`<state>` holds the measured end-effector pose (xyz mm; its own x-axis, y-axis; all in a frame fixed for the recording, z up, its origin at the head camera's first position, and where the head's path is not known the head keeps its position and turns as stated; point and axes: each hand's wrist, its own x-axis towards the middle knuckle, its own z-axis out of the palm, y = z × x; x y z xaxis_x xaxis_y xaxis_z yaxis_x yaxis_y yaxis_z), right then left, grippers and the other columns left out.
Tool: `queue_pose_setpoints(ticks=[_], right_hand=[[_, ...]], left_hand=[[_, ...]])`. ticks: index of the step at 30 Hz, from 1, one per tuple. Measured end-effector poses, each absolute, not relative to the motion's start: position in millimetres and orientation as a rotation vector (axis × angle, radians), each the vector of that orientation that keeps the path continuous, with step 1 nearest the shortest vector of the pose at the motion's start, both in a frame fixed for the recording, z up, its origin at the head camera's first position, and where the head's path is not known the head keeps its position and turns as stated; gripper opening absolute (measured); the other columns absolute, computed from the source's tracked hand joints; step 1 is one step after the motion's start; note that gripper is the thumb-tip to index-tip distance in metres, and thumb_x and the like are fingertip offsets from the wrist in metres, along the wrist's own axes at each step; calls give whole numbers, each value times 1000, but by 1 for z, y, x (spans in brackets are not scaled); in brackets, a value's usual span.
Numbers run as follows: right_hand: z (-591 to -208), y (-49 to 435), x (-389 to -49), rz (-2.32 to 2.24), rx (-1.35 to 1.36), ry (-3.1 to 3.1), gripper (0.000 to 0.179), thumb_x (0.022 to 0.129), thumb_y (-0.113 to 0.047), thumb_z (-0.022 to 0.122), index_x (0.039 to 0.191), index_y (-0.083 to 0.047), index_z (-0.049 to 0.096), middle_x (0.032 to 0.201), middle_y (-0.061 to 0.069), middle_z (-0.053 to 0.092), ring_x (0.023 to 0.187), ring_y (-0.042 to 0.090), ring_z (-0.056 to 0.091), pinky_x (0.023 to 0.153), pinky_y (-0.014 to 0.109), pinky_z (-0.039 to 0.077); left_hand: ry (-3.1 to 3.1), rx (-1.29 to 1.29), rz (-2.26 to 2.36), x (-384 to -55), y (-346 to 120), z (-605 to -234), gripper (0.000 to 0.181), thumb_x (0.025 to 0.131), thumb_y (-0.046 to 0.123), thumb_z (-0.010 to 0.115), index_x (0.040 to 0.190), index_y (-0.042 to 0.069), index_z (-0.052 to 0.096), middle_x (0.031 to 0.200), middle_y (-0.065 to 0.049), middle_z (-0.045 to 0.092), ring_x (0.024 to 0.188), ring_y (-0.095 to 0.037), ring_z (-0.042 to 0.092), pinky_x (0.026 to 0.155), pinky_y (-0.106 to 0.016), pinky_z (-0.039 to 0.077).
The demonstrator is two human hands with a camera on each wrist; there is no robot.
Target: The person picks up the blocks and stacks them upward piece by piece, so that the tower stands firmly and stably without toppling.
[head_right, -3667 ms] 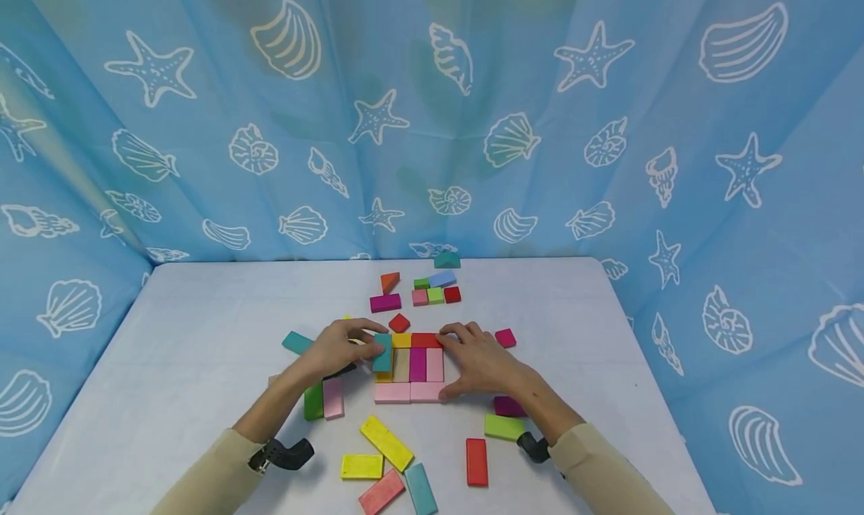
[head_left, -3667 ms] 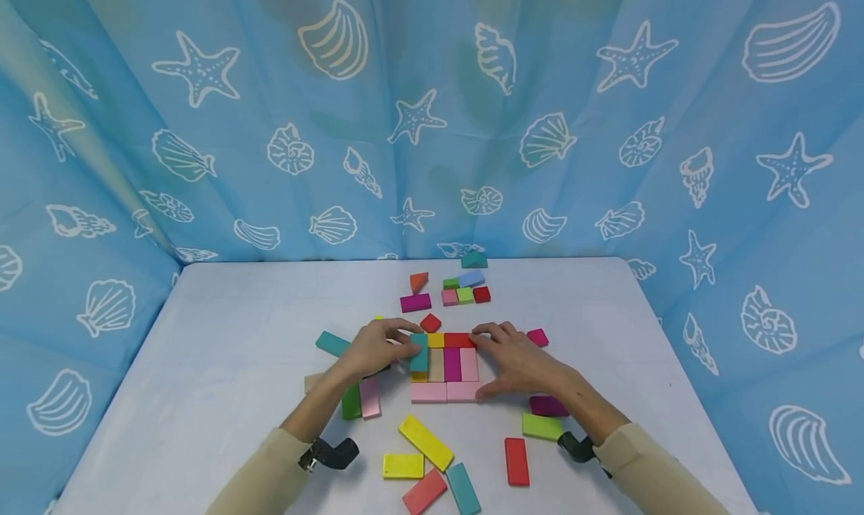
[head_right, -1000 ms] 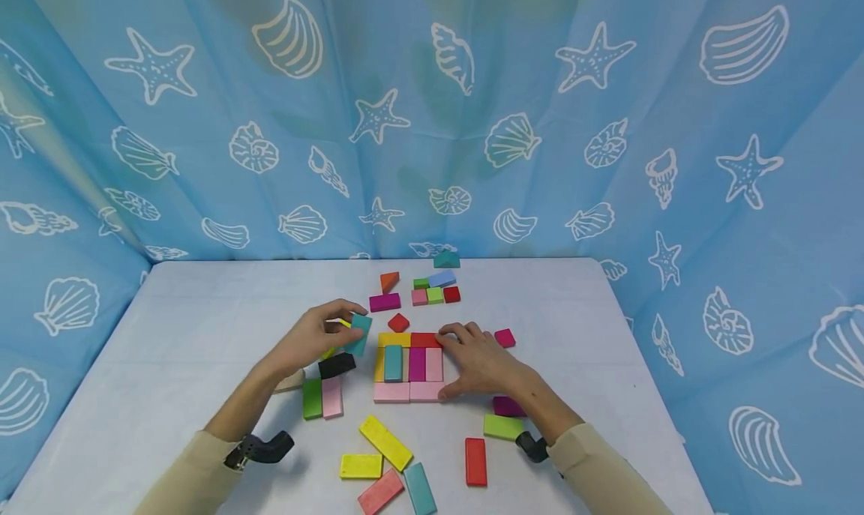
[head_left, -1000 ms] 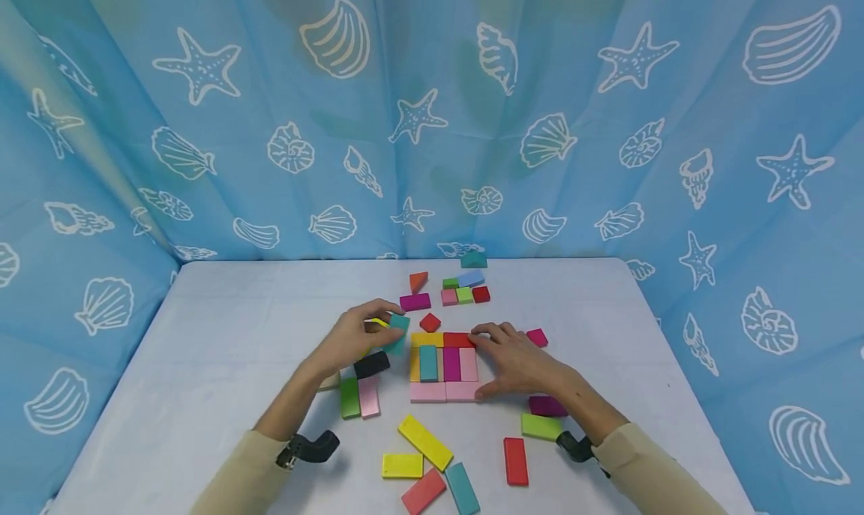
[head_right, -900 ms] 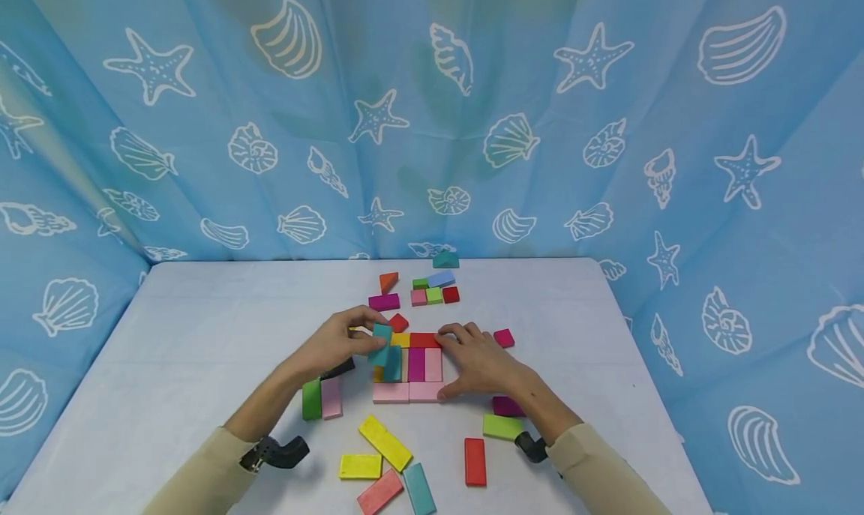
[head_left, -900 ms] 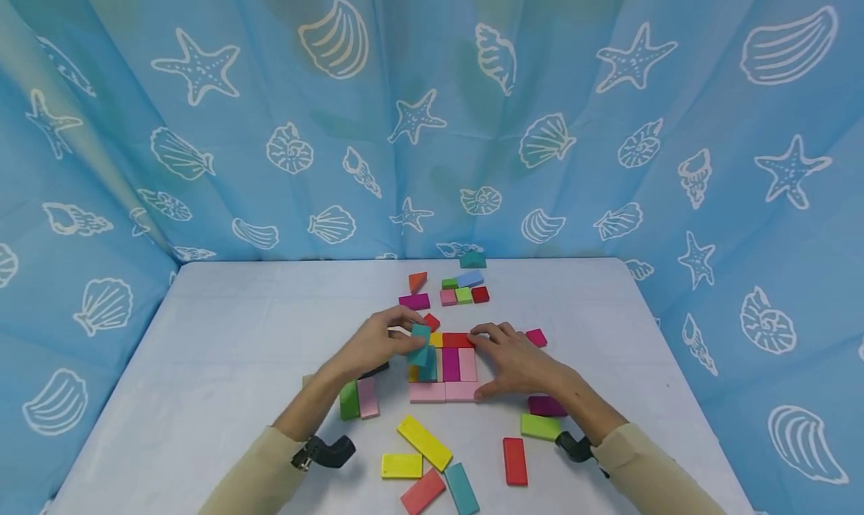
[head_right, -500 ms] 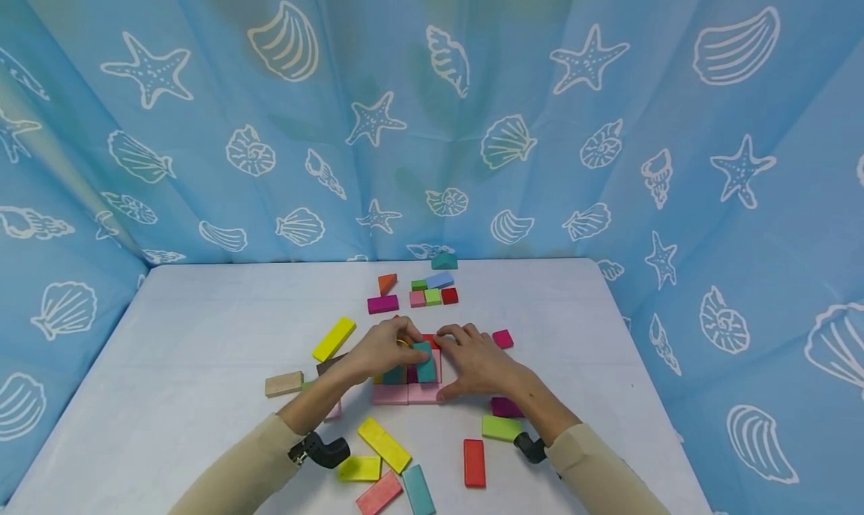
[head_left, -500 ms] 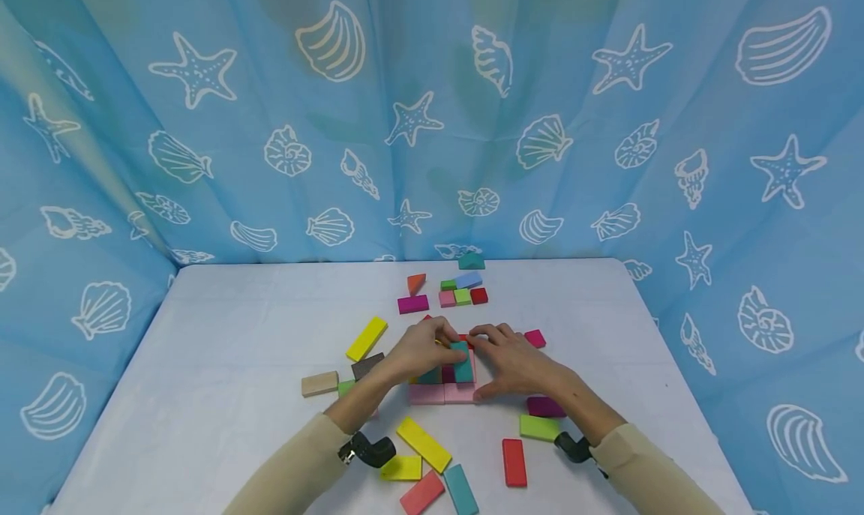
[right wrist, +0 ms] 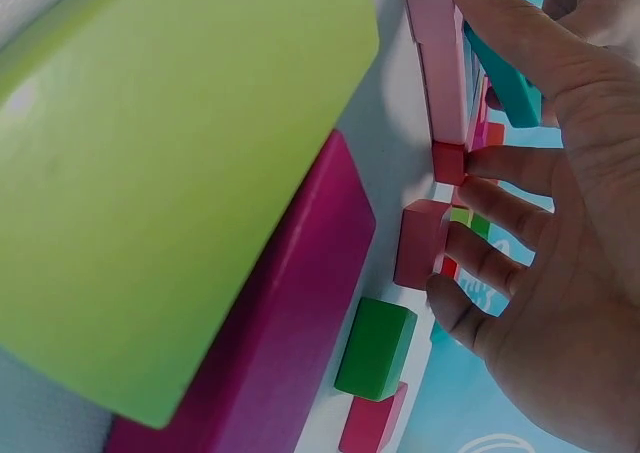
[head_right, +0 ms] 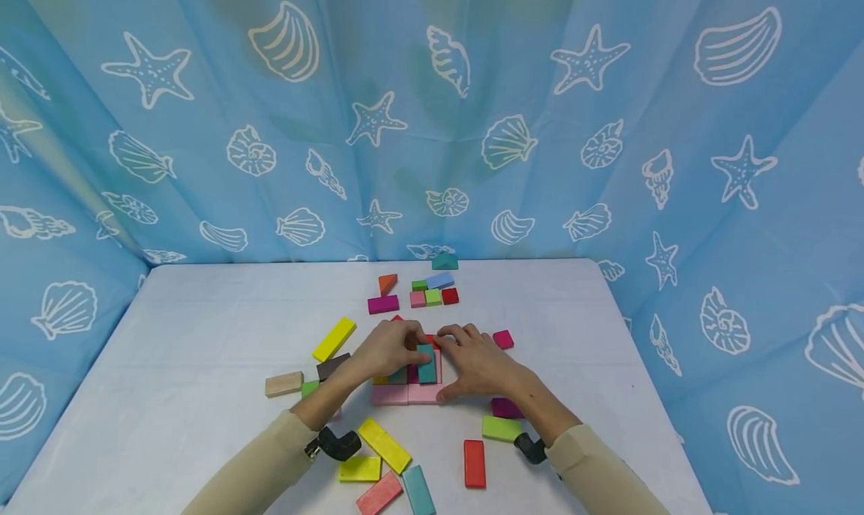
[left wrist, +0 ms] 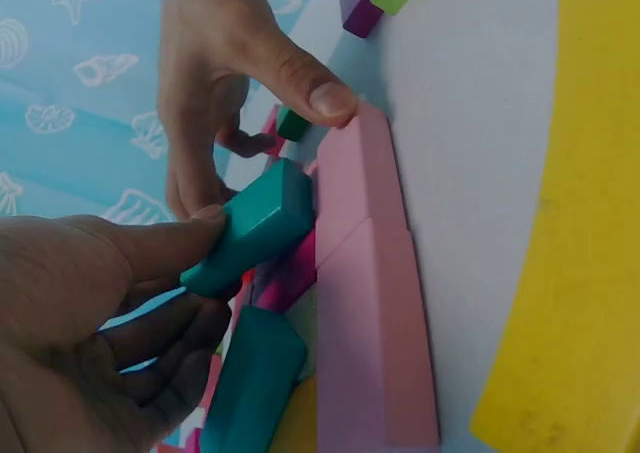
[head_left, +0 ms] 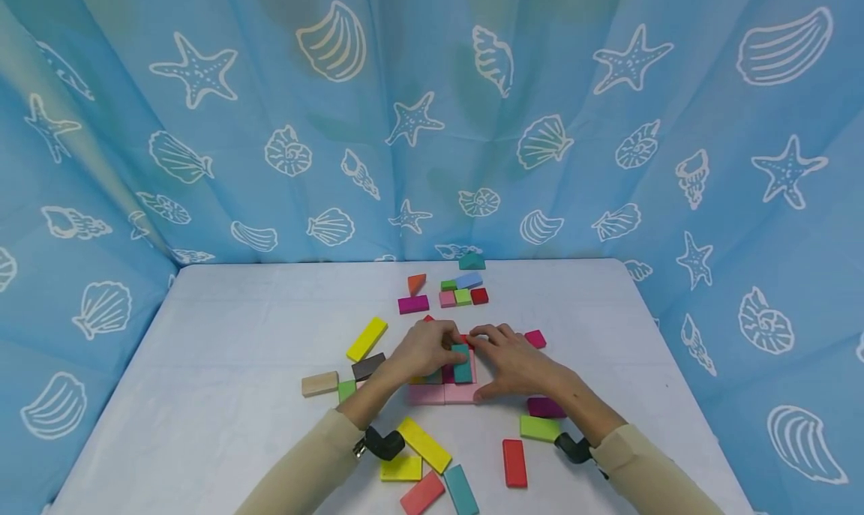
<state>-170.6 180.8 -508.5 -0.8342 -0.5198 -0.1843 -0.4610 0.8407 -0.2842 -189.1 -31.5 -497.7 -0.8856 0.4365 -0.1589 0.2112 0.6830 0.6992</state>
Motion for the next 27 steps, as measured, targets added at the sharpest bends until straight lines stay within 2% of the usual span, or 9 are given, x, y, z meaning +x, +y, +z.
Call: queue_pose_setpoints(ticks=[8,18,23,27], right_hand=[[-507,179,-170,-332,-734,2756,99,63,-54,91,148,-26,49,154,-2,39,138,24,38,100,50,51],[-506,179,-170,-333,-747,2753,99,63,-54,91,148,-24,50,153,-1,39,138,24,38,99,50,51],[-507,180,-170,-327,-733,2757,99,62,-55,91,148,-27,50,154,-3,38,138,24,38,99,49,51],[-506,181,-170,-326,-721,2766,100,61,-55,92,148,-29,49,154,-5,38,138,23,38,99,49,51]], left_hand=[[2644,607,925,-193,-34,-501,26,87,30,81,107,16,75,88,9,68,82,-9,58,78,-23,52],[2660,612,909,-195,-34,-502,24,87,29,81,107,17,76,87,10,68,87,-10,58,83,-26,52],[2663,589,928,-196,-39,-501,32,86,34,81,112,19,75,96,9,70,89,-10,58,82,-25,52],[2726,487,912,-195,-53,-496,46,80,40,85,119,20,72,108,4,70,96,-12,59,82,-26,54]])
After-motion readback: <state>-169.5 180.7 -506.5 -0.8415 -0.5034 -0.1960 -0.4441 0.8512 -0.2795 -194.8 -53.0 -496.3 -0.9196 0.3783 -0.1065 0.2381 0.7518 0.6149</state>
